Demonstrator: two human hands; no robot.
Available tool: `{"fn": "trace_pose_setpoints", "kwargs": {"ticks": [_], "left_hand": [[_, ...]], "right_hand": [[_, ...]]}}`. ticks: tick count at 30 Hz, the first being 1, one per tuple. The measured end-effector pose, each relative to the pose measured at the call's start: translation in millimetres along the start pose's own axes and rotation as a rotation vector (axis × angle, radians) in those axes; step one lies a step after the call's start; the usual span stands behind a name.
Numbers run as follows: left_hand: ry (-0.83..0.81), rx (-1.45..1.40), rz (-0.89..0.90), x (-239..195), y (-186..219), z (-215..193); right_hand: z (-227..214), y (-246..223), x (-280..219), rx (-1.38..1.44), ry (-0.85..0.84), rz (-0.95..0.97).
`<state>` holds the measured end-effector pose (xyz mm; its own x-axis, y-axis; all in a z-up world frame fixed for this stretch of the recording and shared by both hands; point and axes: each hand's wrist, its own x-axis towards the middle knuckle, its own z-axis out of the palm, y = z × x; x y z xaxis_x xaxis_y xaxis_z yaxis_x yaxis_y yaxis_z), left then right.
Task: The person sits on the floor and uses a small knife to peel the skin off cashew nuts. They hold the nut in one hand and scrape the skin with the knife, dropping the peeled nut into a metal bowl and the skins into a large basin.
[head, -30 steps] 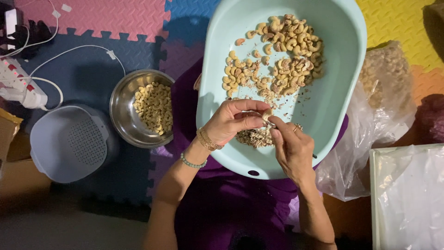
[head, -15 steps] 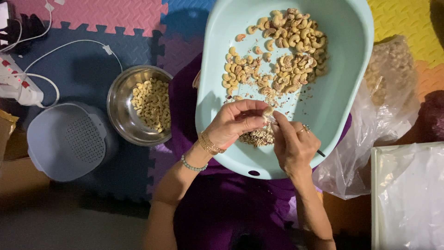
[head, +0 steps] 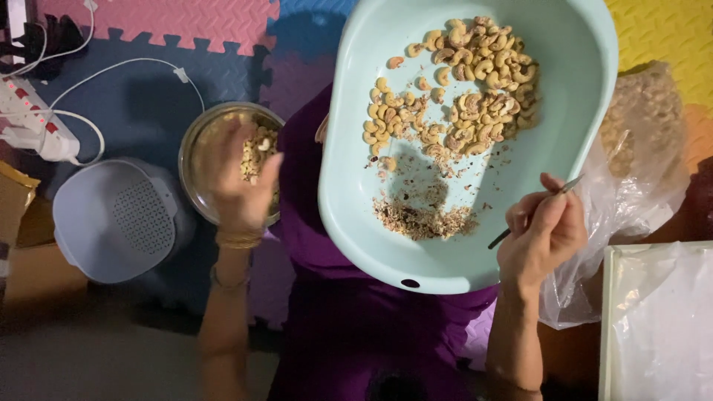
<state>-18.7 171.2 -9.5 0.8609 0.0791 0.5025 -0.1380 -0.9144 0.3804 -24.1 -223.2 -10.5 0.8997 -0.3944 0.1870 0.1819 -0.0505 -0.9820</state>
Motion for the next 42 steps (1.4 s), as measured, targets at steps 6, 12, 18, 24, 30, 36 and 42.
{"fn": "trace_pose_setpoints", "kwargs": {"ticks": [6, 12, 18, 24, 30, 36, 42], "left_hand": [[-0.726, 0.197, 0.38, -9, 88, 96], [-0.892, 0.682, 0.591, 52, 119, 115], [-0.422, 0.291, 0.582, 61, 103, 237], [-0.712, 0.243, 0.498, 115, 188, 257], [-0.395, 0.033, 0.499, 94, 207, 303], [-0.31, -0.097, 0.609, 122, 209, 289], [-0.274, -0.108, 0.596, 140, 185, 297]], "right_hand": [[4, -1, 5, 0.103, 0.044, 0.149], [-3, 1, 9, 0.126, 0.053, 0.136], [-8, 9, 9, 0.182, 0.073, 0.136], [-14, 11, 9, 0.158, 0.074, 0.153], [-13, 20, 13, 0.159, 0.017, 0.127], [-7, 15, 11, 0.153, 0.01, 0.139], [-8, 23, 9, 0.168, 0.016, 0.141]]}}
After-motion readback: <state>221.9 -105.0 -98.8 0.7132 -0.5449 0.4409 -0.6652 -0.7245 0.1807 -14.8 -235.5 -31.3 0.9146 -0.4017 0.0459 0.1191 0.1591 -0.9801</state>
